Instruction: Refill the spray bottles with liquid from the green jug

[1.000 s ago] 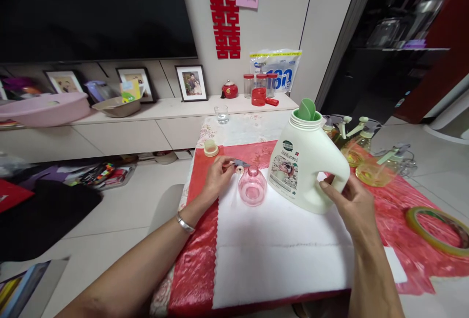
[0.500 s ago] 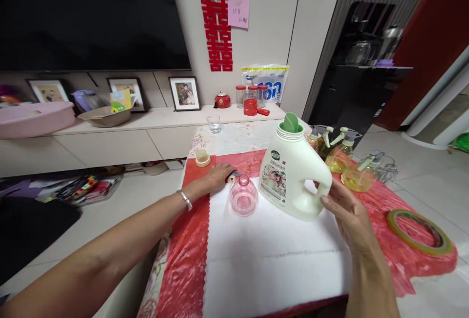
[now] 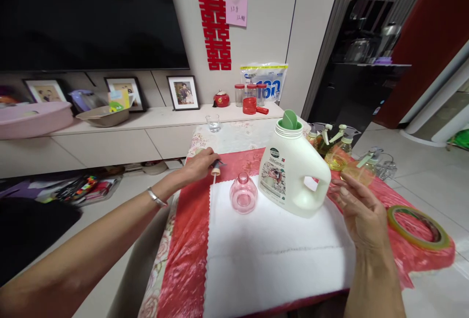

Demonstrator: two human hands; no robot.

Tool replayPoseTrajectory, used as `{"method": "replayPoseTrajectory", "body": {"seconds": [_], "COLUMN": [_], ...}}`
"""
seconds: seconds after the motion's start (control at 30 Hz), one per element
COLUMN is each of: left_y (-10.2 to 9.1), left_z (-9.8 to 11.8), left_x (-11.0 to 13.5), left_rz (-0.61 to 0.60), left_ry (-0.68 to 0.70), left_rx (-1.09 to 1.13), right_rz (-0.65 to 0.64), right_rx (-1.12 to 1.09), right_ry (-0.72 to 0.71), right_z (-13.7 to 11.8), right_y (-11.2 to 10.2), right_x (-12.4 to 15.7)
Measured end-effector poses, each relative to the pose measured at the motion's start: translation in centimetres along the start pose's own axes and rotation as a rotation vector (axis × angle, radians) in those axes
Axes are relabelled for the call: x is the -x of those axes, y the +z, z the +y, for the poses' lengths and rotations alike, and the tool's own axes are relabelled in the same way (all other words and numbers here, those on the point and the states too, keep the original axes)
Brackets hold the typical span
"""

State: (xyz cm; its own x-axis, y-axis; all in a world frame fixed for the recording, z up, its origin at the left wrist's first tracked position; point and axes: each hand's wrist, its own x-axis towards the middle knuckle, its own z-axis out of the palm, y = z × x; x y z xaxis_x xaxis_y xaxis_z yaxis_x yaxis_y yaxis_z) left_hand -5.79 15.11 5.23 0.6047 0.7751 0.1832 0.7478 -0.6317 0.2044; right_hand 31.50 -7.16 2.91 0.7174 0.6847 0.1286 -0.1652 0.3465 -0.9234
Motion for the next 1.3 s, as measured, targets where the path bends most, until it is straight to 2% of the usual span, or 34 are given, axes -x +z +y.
{"method": "replayPoseTrajectory", "body": {"seconds": [0.07, 0.17, 0.2, 0.27, 0.3, 0.37, 0.43, 0.53, 0.77, 1.2, 1.3], "left_y": [-1.9, -4.9, -5.8, -7.3, -7.9, -8.8, -9.4, -9.8, -9.3, -10.6, -10.3], "left_z": [-0.6, -0.1, 0.5, 2.1, 2.9, 4.6, 6.1, 7.7, 9.9, 10.7, 10.8], "left_x": [0.1, 0.3, 0.4, 0.7, 0.8, 1.0, 1.0, 0.9, 0.7, 1.5, 1.8], "left_rz": [0.06, 0.243, 0.328, 0.646, 0.756, 0.916, 1.003, 1.051, 1.012, 1.103, 1.066], "left_ry": [0.018, 0.017, 0.015, 0.049, 0.09, 0.165, 0.211, 0.215, 0.218, 0.252, 0.255], "left_rx": [0.005, 0.03, 0.044, 0.141, 0.161, 0.17, 0.187, 0.252, 0.303, 0.215, 0.233], "right_rz": [0.07, 0.178, 0.202, 0.226, 0.23, 0.231, 0.229, 0.227, 0.217, 0.22, 0.224], "right_rx": [-0.022, -0.064, -0.075, -0.09, -0.096, -0.104, -0.108, -0.11, -0.12, -0.128, -0.116], "right_ry": [-0.056, -0.159, -0.188, -0.224, -0.233, -0.242, -0.25, -0.256, -0.245, -0.254, -0.258], "right_z": [0.1, 0.3, 0.4, 0.5, 0.5, 0.5, 0.4, 0.3, 0.0, 0.3, 0.2], "right_y": [0.0, -0.1, -0.1, -0.1, -0.1, 0.0, 0.1, 0.2, 0.3, 0.3, 0.3], "right_x": [-0.2, -0.5, -0.6, -0.7, -0.8, -0.7, -0.7, -0.5, -0.4, -0.6, -0.5]}}
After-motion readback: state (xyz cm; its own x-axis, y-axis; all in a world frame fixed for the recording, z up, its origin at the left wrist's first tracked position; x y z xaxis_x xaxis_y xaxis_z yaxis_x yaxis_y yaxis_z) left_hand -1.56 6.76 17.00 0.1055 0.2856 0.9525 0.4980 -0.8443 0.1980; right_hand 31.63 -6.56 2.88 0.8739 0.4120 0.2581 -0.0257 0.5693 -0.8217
